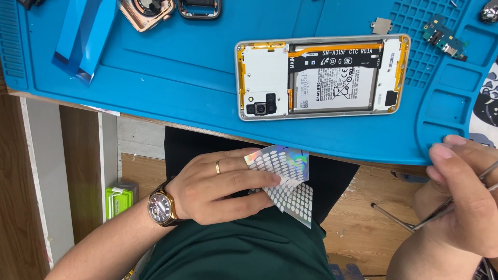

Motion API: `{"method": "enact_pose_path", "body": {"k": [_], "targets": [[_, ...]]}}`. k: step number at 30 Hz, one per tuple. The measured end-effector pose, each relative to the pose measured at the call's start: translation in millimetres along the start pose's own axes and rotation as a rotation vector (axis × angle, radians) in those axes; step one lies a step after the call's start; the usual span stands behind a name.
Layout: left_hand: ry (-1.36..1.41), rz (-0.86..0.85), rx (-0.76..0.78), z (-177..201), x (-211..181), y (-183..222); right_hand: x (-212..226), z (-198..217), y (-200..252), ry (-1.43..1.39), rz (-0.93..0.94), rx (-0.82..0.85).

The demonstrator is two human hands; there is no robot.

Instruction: The person uses a screwdriver to remove screws from the back of a disassembled smartphone. They then use tweezers to peel off a small sticker from the device's internal frame and place it on the workbench.

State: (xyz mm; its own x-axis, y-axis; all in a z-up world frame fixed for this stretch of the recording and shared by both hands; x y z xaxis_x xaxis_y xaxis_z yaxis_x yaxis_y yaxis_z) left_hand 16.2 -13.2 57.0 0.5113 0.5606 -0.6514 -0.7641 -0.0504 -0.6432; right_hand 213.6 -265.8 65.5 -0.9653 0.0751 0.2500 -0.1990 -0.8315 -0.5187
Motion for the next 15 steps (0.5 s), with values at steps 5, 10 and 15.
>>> {"method": "enact_pose_path", "body": {"k": [5, 10, 15], "targets": [[0.008, -0.021, 0.014, 0, -4, -2, 0, 0, 1, 0.002, -0.028, -0.013], [-0.115, -0.067, -0.059, 1, -18, -10, -3, 0, -2, -0.005, 0.02, -0.014], [-0.373, -0.193, -0.06, -30, -24, -2, -1, -4, 2, 0.033, -0.073, -0.155]]}}
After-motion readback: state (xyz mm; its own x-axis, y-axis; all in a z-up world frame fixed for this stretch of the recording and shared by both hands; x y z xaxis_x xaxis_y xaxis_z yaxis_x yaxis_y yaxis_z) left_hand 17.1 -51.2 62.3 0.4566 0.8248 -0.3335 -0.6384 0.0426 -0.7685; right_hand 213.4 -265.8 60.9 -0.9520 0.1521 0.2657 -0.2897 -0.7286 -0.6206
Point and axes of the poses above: each hand's wrist, its own y-axis away from the middle knuckle, its own z-axis out of the back of the hand, x = y × z, the point moved 6 cm from there along -y, towards the middle knuckle, and after that the axes turned 4 degrees about -x, right-handed, at the moved point
